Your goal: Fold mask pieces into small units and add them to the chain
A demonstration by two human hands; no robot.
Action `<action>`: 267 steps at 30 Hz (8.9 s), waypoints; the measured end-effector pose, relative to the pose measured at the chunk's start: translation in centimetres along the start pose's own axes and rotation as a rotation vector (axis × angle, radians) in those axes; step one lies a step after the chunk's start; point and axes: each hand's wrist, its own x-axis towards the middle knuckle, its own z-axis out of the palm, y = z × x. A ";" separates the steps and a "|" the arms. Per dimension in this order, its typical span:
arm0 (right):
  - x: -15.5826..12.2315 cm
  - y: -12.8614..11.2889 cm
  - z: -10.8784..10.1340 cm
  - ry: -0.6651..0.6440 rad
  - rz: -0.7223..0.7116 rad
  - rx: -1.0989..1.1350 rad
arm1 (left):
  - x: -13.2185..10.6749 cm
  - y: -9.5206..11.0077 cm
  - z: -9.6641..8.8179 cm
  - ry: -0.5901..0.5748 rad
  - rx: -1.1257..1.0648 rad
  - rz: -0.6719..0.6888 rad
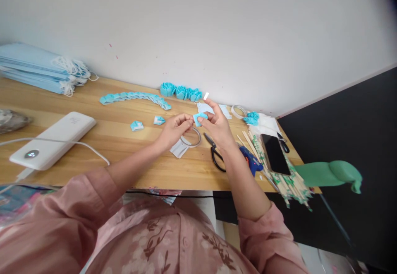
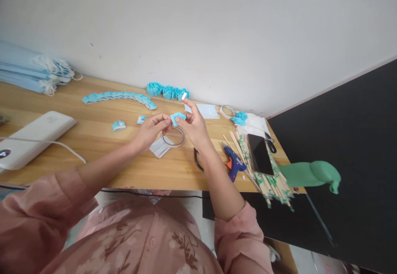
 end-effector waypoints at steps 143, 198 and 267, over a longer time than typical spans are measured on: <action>-2.8 -5.1 -1.0 -0.112 0.030 -0.589 | 0.4 -0.2 -0.3 -0.089 0.056 -0.084; -3.1 -4.0 -0.1 0.071 0.243 -0.215 | -0.2 -0.5 -0.2 0.005 0.253 0.180; -1.0 1.8 2.4 0.202 0.224 0.340 | 1.2 -1.0 -1.3 0.002 0.130 -0.113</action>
